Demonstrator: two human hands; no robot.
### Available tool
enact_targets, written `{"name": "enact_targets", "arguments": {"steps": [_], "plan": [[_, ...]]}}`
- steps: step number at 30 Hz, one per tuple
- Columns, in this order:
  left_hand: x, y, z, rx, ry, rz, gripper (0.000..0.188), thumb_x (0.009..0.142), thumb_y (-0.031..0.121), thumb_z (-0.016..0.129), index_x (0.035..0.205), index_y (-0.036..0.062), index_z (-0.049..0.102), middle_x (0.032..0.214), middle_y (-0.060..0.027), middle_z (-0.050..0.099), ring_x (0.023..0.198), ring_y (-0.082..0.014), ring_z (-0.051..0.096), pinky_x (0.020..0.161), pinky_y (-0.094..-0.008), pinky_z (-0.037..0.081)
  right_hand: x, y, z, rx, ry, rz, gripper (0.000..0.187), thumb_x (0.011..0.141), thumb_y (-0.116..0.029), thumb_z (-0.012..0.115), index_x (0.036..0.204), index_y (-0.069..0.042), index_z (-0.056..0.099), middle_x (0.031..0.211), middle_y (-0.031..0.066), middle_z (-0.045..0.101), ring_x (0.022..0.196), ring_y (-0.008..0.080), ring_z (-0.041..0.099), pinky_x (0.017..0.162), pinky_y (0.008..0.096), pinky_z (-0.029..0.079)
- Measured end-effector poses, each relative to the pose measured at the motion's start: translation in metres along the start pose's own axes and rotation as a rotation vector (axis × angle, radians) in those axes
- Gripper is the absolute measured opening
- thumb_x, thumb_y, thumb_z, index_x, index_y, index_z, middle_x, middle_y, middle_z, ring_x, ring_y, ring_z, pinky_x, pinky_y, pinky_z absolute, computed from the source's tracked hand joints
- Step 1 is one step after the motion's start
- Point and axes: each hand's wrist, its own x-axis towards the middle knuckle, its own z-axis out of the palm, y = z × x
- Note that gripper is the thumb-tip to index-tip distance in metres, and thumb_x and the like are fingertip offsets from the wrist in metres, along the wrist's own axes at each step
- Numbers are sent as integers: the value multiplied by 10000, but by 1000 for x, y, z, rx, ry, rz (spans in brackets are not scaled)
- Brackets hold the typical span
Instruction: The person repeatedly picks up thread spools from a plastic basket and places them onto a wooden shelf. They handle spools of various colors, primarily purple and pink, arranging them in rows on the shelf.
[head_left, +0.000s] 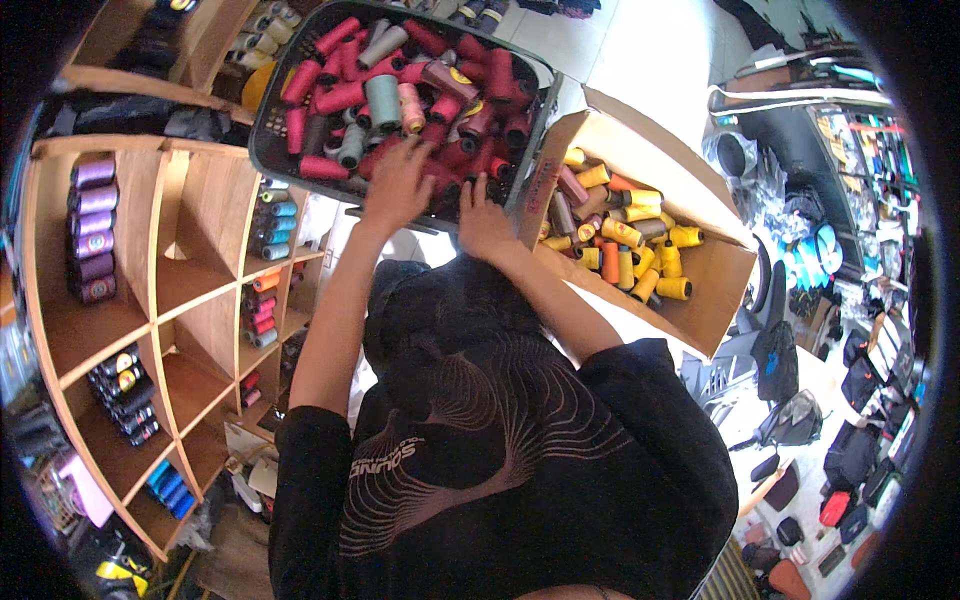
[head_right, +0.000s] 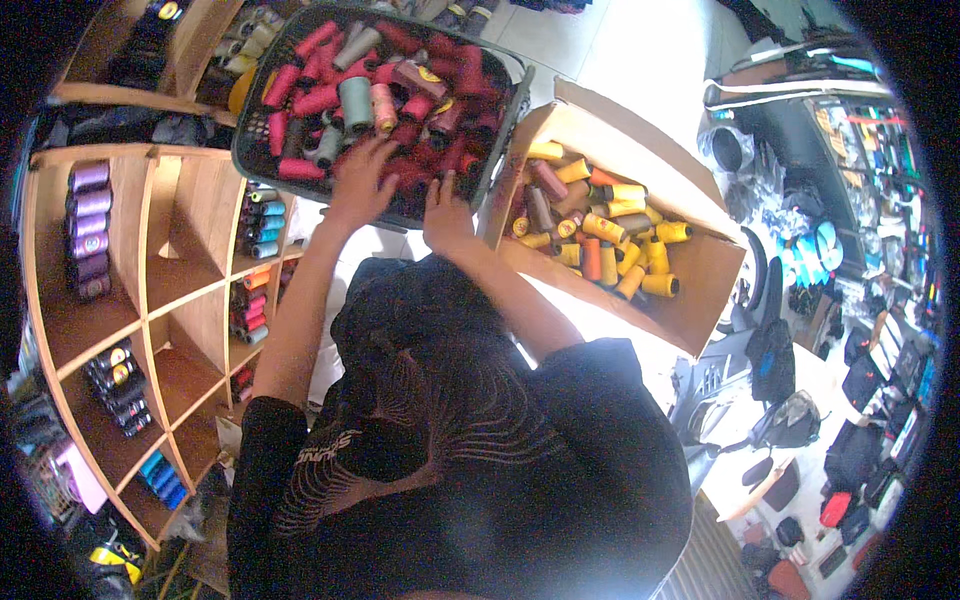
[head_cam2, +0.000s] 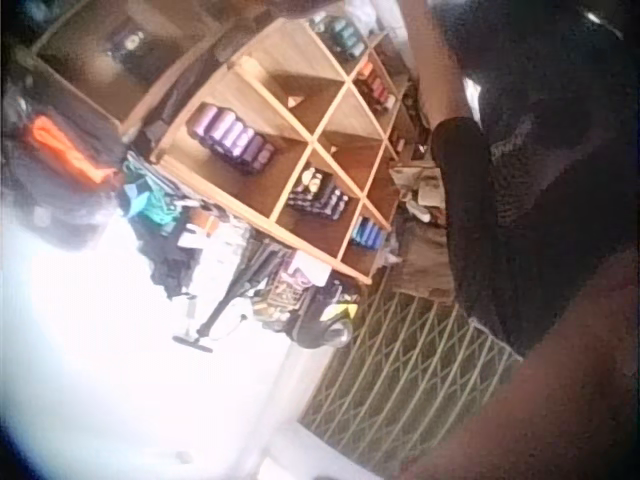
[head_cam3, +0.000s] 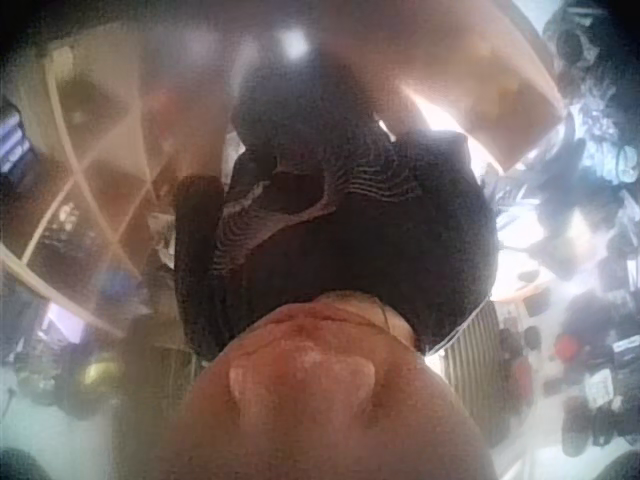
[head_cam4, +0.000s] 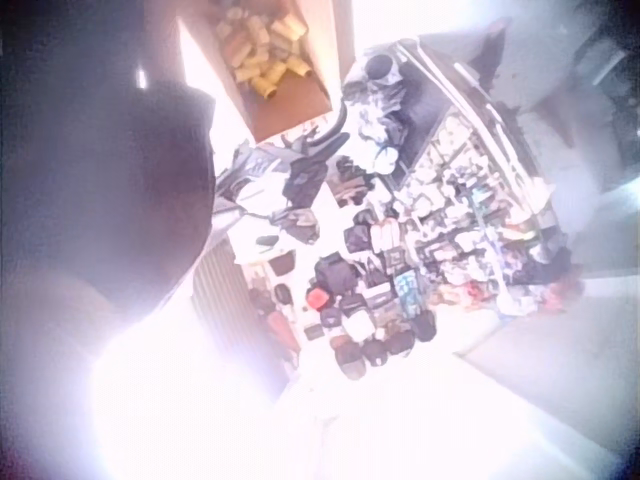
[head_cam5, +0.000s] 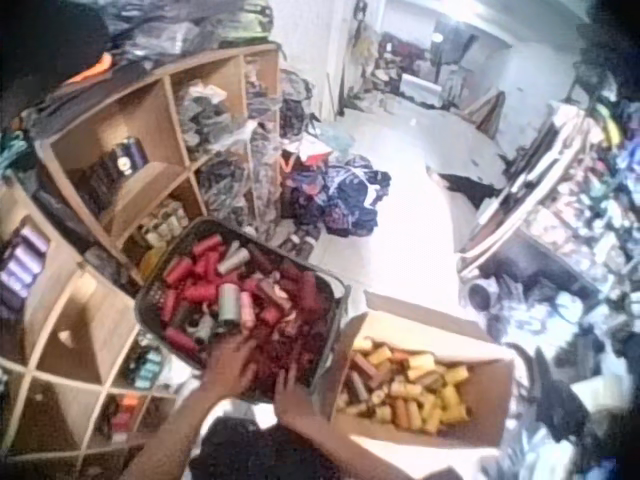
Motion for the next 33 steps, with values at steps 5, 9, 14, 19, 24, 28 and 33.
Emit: {"name": "enact_targets", "arguments": {"steps": [5,9,14,19,24,28,33], "plan": [[44,43,36,198,-227,272,538,889,150,619,1411,124,495,1524,-126,398,1425,-342,339,1128,-521,330,-19,3,-8,68,17,-149,529,821,-141,539,1311,52,491,1365,288,480,1165,418,582,1058,487,404],[58,38,49,364,-472,302,547,945,264,573,1469,170,448,1584,-73,330,1475,-313,264,1149,-548,300,-25,13,7,-60,-17,-246,304,843,-201,565,1063,-16,662,1148,184,657,1145,330,590,1100,474,309],[58,19,51,372,-567,307,582,941,345,580,1481,188,430,1584,-86,319,1479,-340,244,1161,-571,282,-18,14,31,-48,79,-187,337,839,-223,594,1117,-46,662,1116,157,658,1161,307,564,1121,482,291],[69,16,51,357,-502,383,538,886,327,637,1377,136,526,1444,-136,443,1371,-367,370,1070,-554,369,-22,11,29,43,124,-150,358,731,-186,685,1049,-23,668,1066,148,651,1118,292,568,1076,434,325],[72,3,59,271,-442,380,477,861,321,656,1255,58,592,1392,-140,470,1301,-374,428,1019,-543,408,-18,-2,18,167,126,-13,276,771,-176,668,996,-16,670,1023,165,689,1114,321,605,1085,457,326],[59,-8,52,259,-457,335,459,857,328,659,1190,13,626,1403,-132,453,1282,-387,439,982,-528,440,-2,-18,1,493,435,278,135,779,-62,614,907,-45,654,842,186,674,854,366,690,853,491,526],[41,-17,33,187,-424,325,509,817,374,708,1152,-1,629,1372,-124,446,1236,-392,458,927,-510,471,49,-20,-25,497,719,455,166,858,-177,617,926,-25,629,880,208,666,841,385,684,731,461,571]]}}
